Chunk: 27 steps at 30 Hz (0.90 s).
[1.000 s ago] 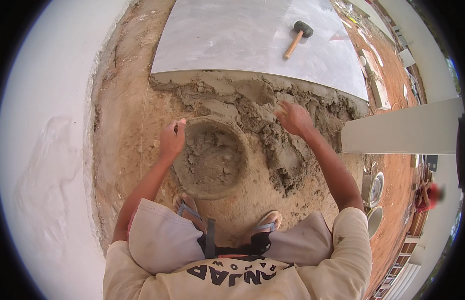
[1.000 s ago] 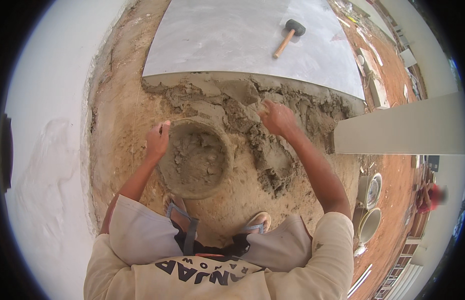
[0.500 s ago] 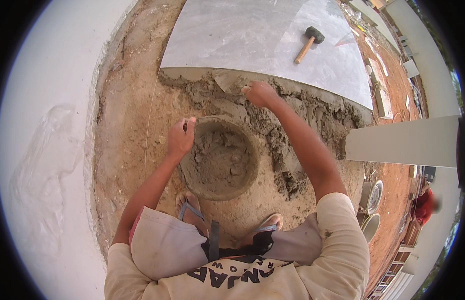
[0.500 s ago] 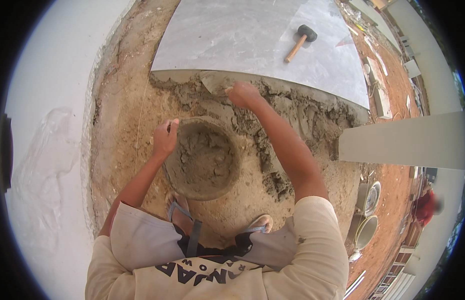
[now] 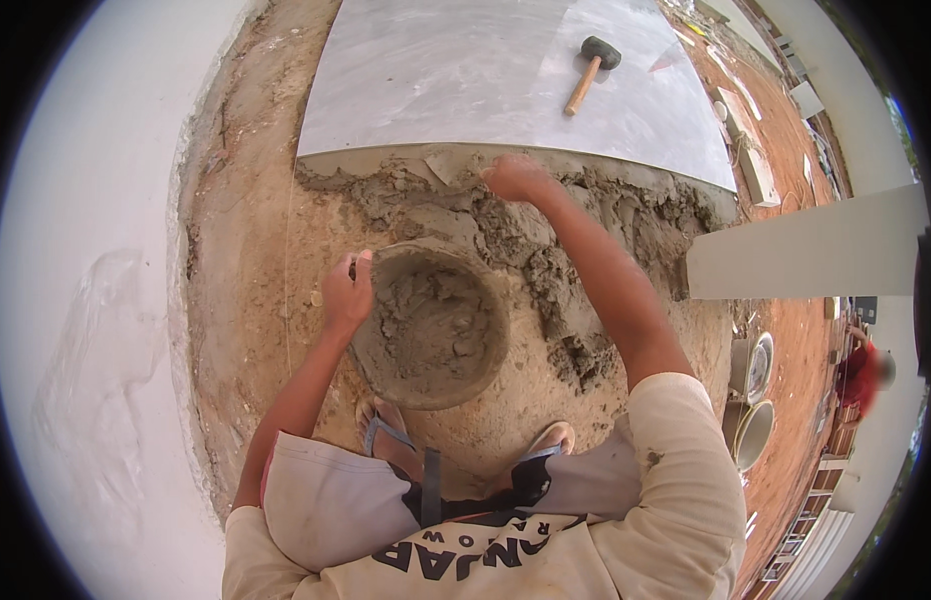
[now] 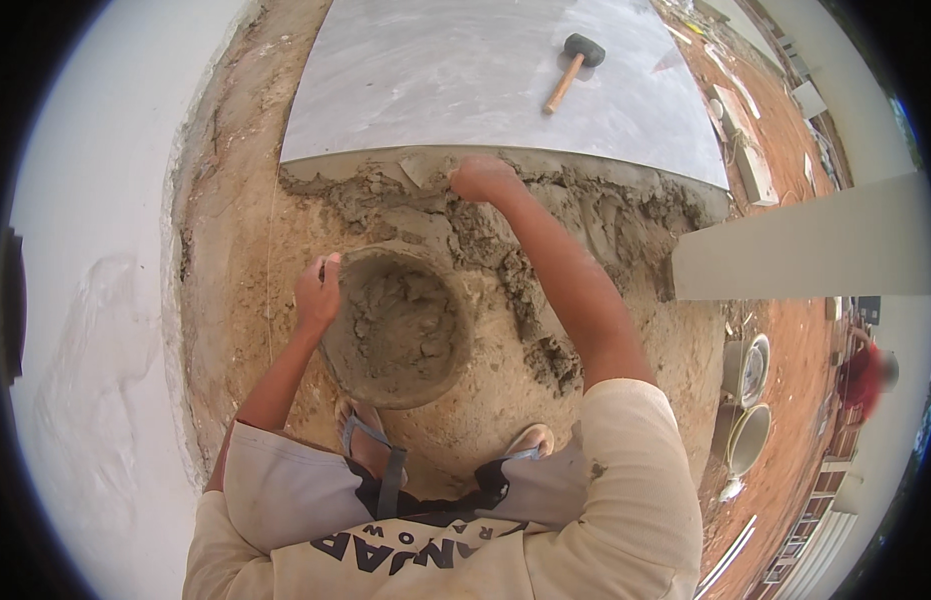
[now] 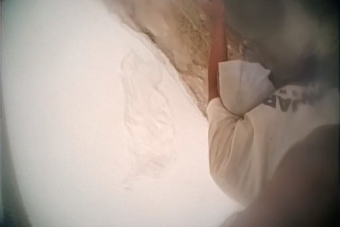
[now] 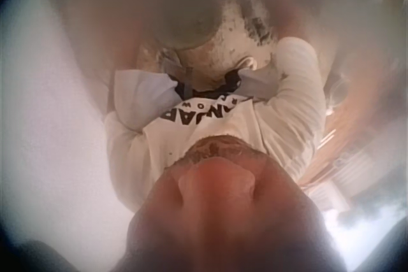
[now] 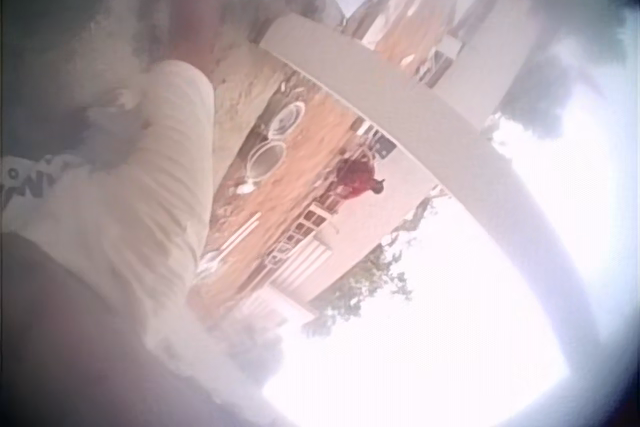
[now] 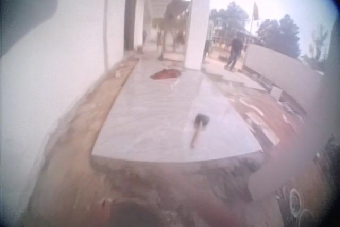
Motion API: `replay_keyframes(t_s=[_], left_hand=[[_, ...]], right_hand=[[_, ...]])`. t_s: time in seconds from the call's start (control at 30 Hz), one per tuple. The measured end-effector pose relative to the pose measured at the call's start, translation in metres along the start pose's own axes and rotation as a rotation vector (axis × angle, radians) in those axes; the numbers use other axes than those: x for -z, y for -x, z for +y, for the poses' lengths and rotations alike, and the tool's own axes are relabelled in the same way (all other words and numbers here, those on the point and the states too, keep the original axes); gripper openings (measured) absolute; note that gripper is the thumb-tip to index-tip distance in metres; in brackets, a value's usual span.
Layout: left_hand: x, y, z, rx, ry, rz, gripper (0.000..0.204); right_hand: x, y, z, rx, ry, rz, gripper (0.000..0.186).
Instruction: The person scoops wet cement from a bucket using a trowel and spreads it onto the floor surface. They repeatedly transfer the material from the bucket to the ground, smoothing it out to prepare the area for tiling.
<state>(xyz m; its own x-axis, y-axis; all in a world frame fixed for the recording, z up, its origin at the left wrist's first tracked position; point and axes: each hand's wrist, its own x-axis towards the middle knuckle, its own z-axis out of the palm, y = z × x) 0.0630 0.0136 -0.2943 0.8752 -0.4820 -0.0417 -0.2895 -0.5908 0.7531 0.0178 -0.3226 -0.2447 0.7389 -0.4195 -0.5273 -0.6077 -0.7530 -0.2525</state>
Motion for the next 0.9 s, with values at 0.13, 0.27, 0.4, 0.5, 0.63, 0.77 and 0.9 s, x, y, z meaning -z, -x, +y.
replay_keyframes(t_s=[0.13,0.27,0.4,0.5,0.63,0.77,0.9], left_hand=[[-0.003,-0.002,0.008,0.022,0.030,-0.028,0.053],[-0.003,-0.002,0.003,0.006,0.000,-0.020,0.052],[-0.008,-0.002,-0.002,-0.030,0.012,0.025,0.052],[-0.009,-0.003,-0.002,-0.010,-0.028,0.003,0.051],[-0.009,-0.002,0.000,0.001,-0.052,-0.005,0.051],[-0.006,-0.002,-0.009,-0.009,-0.056,-0.006,0.051],[-0.017,-0.005,0.003,-0.043,-0.002,-0.016,0.050]], right_hand=[[0.010,0.014,0.052,-0.035,0.062,0.050,0.046],[0.018,0.025,0.087,-0.120,0.037,0.023,0.047],[0.011,0.036,0.126,-0.143,0.044,0.091,0.049],[0.004,0.041,0.157,-0.217,0.059,0.172,0.046],[0.005,0.050,0.188,-0.249,0.055,0.143,0.048],[0.003,0.063,0.198,-0.285,0.030,0.164,0.051],[-0.005,0.061,0.256,-0.281,0.043,0.256,0.055]])
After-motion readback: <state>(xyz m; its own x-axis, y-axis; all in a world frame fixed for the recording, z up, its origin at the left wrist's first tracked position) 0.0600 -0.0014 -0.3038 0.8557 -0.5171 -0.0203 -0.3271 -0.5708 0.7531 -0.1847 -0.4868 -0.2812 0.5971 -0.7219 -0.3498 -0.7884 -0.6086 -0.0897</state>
